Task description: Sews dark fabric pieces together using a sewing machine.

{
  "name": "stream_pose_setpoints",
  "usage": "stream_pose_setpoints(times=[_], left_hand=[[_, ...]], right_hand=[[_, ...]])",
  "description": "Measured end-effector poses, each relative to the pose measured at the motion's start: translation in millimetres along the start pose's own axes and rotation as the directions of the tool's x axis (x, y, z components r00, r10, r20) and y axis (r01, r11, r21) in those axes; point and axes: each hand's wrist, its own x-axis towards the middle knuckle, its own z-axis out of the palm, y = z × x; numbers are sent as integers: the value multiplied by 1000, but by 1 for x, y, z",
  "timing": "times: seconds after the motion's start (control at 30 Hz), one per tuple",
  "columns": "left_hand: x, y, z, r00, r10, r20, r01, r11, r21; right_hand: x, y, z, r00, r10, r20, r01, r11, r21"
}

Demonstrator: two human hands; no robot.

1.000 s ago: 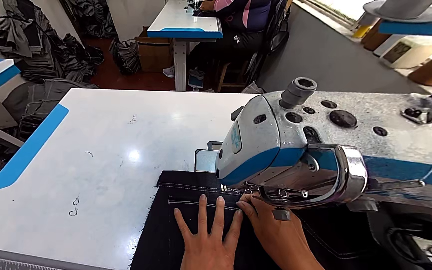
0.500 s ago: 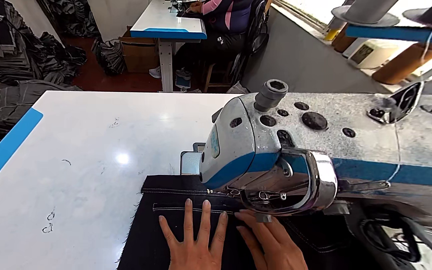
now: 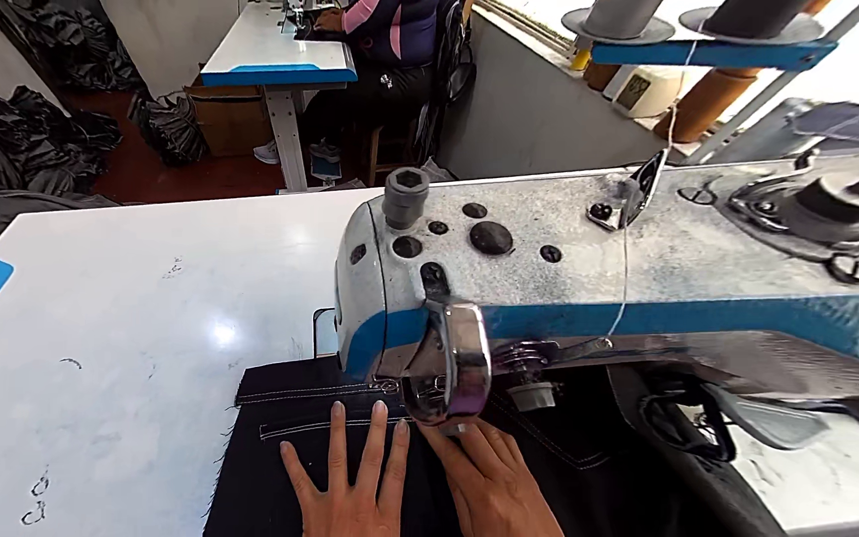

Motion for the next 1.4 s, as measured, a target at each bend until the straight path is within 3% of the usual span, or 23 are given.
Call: stream_pose_setpoints(times=[0.47,0.73,0.97,1.2,1.4], left_hand=[[2,-6,9,995,47,-84,-46,999,14],[4,-9,4,996,61,-62,-63,998,-20],[10,-21,13,973,141,-181,-153,987,-52],[8,-21,18,969,141,-202,-153,987,-41],[7,-21,21,966,125,-225,-134,991,-24]], right_hand=[[1,1,4,1000,-1,-18,1,1000,1],[1,2,6,999,-20,-38,19,999,-34],[0,6,6,998,-45,-40,45,999,-2],[-2,11,-8,997,-70,24,71,996,-54],[-6,20,1,997,-80,19,79,996,33]])
